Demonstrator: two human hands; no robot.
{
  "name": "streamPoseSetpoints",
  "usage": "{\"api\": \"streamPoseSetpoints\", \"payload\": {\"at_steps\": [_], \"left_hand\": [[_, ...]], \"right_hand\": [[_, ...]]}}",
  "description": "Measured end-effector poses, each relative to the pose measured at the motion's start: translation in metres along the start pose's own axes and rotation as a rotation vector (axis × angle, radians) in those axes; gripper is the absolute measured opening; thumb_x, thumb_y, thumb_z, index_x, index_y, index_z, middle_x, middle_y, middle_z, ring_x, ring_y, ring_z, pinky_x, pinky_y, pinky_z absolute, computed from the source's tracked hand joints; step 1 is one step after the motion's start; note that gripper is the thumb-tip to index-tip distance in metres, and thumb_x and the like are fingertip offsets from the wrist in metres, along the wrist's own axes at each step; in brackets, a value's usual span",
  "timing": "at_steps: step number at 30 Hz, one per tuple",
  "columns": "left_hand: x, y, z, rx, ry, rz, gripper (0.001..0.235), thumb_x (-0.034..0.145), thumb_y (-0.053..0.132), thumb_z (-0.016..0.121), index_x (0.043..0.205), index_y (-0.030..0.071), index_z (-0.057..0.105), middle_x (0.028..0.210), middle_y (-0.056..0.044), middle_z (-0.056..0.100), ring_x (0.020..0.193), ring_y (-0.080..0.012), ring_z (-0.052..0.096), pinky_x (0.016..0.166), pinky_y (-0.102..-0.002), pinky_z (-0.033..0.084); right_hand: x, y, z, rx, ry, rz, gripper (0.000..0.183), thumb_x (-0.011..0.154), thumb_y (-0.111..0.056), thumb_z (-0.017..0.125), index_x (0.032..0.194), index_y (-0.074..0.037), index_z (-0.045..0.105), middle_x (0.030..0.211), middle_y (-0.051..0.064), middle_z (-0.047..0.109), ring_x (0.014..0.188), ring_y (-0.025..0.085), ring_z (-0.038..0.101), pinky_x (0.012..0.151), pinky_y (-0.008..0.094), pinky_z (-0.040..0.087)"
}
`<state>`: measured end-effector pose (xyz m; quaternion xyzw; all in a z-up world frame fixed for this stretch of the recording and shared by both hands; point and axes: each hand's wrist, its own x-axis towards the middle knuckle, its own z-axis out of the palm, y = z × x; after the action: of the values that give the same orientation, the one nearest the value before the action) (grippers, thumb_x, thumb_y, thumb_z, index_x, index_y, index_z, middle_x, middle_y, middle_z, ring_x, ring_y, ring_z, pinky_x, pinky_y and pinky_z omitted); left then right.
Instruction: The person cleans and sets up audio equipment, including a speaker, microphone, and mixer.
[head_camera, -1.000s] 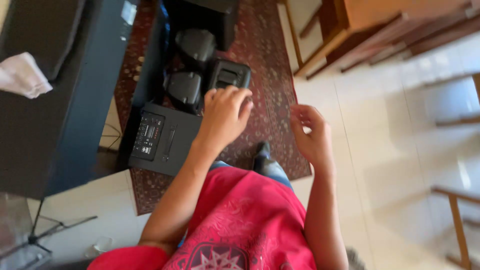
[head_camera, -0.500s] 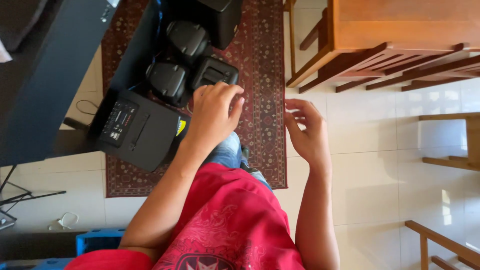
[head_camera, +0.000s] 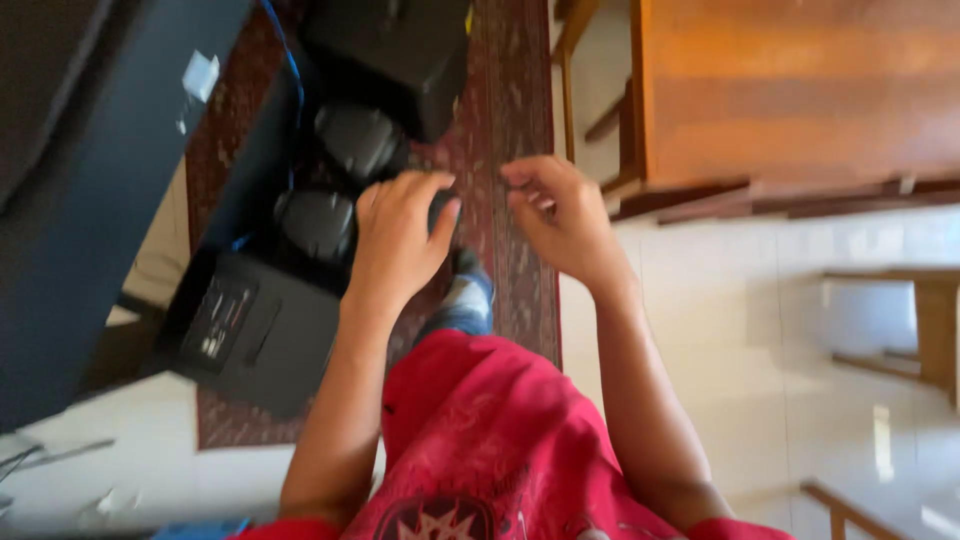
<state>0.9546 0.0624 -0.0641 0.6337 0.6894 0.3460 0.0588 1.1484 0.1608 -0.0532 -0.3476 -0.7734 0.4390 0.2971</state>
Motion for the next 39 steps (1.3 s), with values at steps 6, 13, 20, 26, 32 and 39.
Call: {"api": "streamPoseSetpoints", "payload": {"at_steps": [6,13,20,26,32,39], "left_hand": [[0.039,-0.062,-0.018,0.029,0.043,-0.214,0.024,0.100,0.020,0.071,0.120,0.006,0.069,0.113,-0.014,0.070,0.107,-0.0356,0.066,0.095,-0.048,0.047],[0.086,-0.083,-0.024,0.175,0.125,-0.320,0.026,0.095,0.018,0.073,0.120,0.008,0.071,0.112,-0.014,0.071,0.102,-0.0376,0.064,0.096,-0.051,0.043],[0.138,-0.111,0.006,0.219,0.292,-0.519,0.024,0.095,0.020,0.073,0.117,0.010,0.071,0.109,-0.013,0.070,0.101,-0.0371,0.062,0.095,-0.050,0.041],[0.201,-0.117,0.038,0.283,0.464,-0.700,0.025,0.098,0.019,0.069,0.120,0.010,0.068,0.110,-0.012,0.068,0.103,-0.0352,0.062,0.103,-0.053,0.039],[0.280,-0.102,0.066,0.343,0.581,-0.906,0.025,0.097,0.021,0.068,0.120,0.011,0.067,0.110,-0.012,0.067,0.104,-0.0350,0.062,0.103,-0.054,0.038],[0.325,-0.086,0.087,0.418,0.716,-1.026,0.026,0.097,0.021,0.068,0.121,0.011,0.067,0.112,-0.010,0.068,0.105,-0.0342,0.062,0.104,-0.055,0.038]], "right_hand": [[0.092,0.024,-0.005,0.014,-0.083,-0.075,0.024,0.097,-0.001,0.069,0.121,-0.003,0.068,0.106,0.008,0.070,0.093,0.013,0.070,0.080,0.026,0.058],[0.172,0.050,-0.011,0.066,-0.129,-0.022,0.025,0.097,-0.002,0.068,0.121,-0.002,0.068,0.109,0.007,0.072,0.097,0.013,0.069,0.082,0.027,0.057],[0.285,0.087,0.013,0.087,-0.354,-0.074,0.024,0.098,-0.004,0.068,0.122,-0.004,0.068,0.107,0.006,0.072,0.094,0.011,0.068,0.079,0.026,0.056],[0.400,0.114,0.024,0.139,-0.618,-0.242,0.023,0.099,-0.003,0.067,0.122,-0.004,0.068,0.107,0.005,0.071,0.095,0.011,0.068,0.080,0.026,0.056],[0.496,0.117,0.008,0.150,-0.814,-0.352,0.022,0.099,-0.001,0.067,0.120,-0.004,0.068,0.107,0.005,0.071,0.094,0.012,0.068,0.081,0.027,0.056],[0.558,0.101,0.008,0.152,-0.955,-0.524,0.022,0.098,0.000,0.067,0.120,-0.003,0.068,0.108,0.007,0.069,0.093,0.013,0.069,0.082,0.026,0.056]]}}
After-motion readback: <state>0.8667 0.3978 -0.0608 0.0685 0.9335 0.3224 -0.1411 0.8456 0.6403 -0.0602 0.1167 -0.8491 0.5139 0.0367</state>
